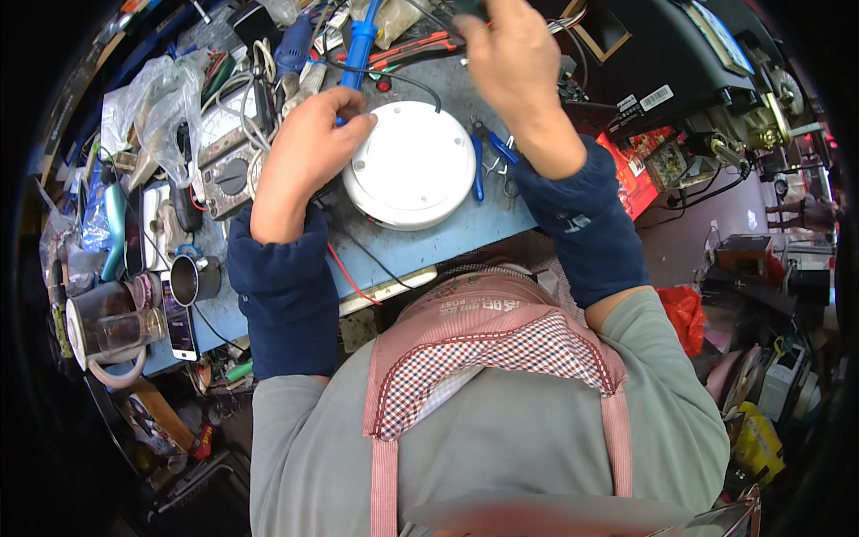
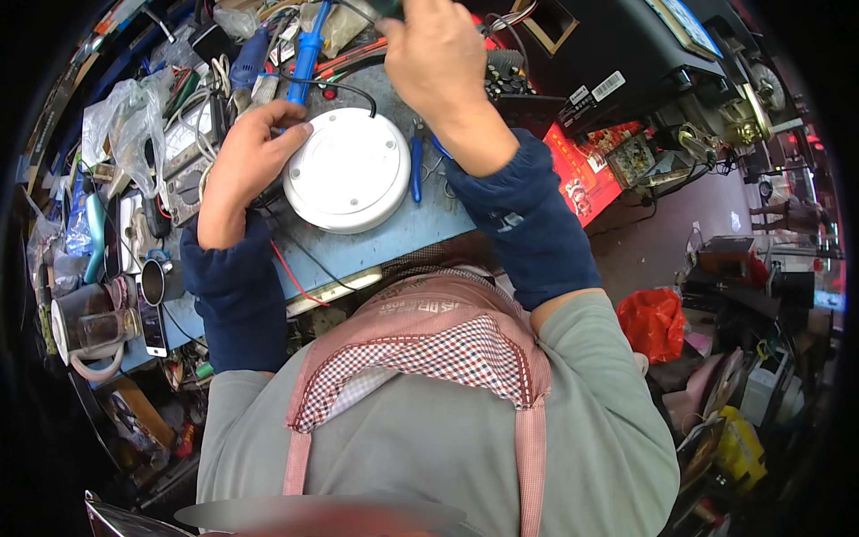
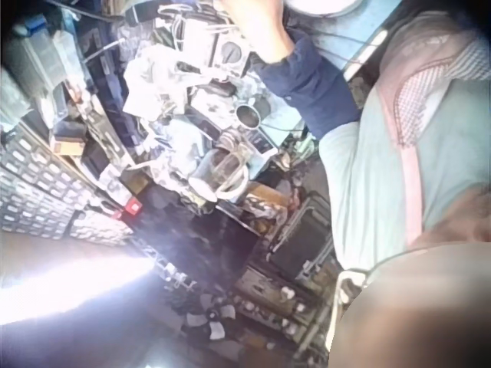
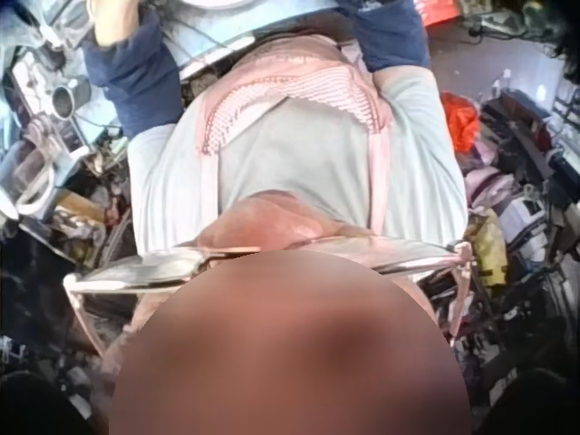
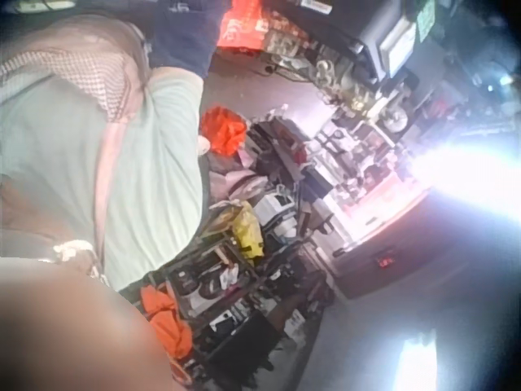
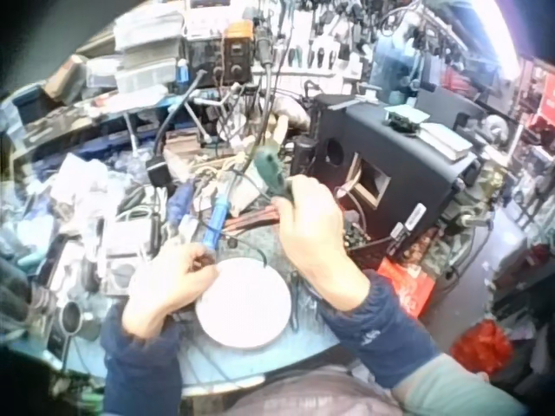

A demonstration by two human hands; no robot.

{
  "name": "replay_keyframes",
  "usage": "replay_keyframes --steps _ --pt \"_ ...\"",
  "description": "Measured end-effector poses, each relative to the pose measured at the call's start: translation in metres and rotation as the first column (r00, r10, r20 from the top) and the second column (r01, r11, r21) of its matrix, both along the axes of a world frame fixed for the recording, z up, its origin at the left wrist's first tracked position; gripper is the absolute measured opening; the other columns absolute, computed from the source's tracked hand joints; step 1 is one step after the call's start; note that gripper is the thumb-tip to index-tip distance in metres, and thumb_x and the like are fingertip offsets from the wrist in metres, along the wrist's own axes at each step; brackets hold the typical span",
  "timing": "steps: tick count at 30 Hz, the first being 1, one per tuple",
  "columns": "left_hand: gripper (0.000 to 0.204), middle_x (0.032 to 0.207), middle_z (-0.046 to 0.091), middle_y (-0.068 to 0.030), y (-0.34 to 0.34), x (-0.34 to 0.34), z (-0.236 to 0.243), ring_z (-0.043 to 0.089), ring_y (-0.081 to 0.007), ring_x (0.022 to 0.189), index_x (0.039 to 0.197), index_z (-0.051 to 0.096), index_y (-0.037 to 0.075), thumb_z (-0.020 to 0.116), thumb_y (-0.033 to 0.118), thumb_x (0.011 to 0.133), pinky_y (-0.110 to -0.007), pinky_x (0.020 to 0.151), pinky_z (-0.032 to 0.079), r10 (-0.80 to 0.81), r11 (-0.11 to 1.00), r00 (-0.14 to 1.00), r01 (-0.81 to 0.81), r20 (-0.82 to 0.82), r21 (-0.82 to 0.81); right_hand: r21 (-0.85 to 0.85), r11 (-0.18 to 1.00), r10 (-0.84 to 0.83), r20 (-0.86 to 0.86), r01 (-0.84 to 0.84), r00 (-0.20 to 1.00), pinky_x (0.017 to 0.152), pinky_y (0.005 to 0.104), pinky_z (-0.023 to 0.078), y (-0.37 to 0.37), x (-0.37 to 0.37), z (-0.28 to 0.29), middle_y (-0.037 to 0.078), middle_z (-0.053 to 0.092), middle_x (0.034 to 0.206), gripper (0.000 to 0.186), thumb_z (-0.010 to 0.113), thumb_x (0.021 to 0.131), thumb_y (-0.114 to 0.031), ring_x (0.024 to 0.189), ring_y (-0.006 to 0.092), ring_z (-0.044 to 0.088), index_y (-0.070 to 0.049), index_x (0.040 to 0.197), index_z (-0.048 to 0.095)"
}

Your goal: The person disassembles a white circular electronic device using a screwdriver, manipulates internal wires with pliers, and reassembles the casing. The person then uses a soldering iron on the device's interior components before closing the unit.

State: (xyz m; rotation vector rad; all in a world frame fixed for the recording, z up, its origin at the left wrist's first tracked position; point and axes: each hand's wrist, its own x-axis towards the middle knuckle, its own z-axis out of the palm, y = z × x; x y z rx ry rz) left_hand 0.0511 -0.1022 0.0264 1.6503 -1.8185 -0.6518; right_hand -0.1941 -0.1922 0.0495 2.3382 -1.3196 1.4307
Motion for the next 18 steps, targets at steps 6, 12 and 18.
replay_keyframes --steps 6,12,18 --pt "0.064 0.106 0.08 -0.0195 -0.001 -0.013 -0.007 0.077 -0.0262 0.097 0.131 0.074 -0.005 0.085 0.047 0.097 -0.037 0.087 0.059 0.014 1.0 1.0 -0.014 0.001 0.017 0.103 0.542 0.464 0.79 -0.834 0.399 0.088 0.0356 0.058 0.075 -0.023 0.018 0.012 0.073 0.114 0.036 0.069 0.101 0.001 0.102 0.0209 0.07 0.001 0.137 0.064" --pt "0.078 0.108 0.08 -0.0279 -0.006 -0.021 -0.014 0.081 -0.0364 0.101 0.129 0.075 -0.01 0.085 0.057 0.09 -0.042 0.09 0.061 0.036 0.997 0.997 -0.031 -0.065 0.065 0.189 0.588 0.514 0.663 -0.786 0.544 0.082 0.0307 0.065 0.119 -0.028 -0.012 0.015 0.074 0.119 0.056 0.078 0.094 0.006 0.105 0.0182 0.076 0.004 0.143 0.051" --pt "0.068 0.088 0.077 -0.0116 -0.004 -0.031 -0.014 0.073 -0.0163 0.074 0.12 0.078 -0.008 0.086 0.052 0.089 -0.032 0.063 0.054 0.056 0.992 0.95 -0.019 -0.306 0.124 0.246 0.607 0.655 0.384 -0.755 0.651 0.098 0.0374 0.063 0.123 -0.044 -0.012 0.022 0.066 0.133 0.07 0.074 0.094 0.012 0.116 0.0274 0.074 0.005 0.157 0.043"
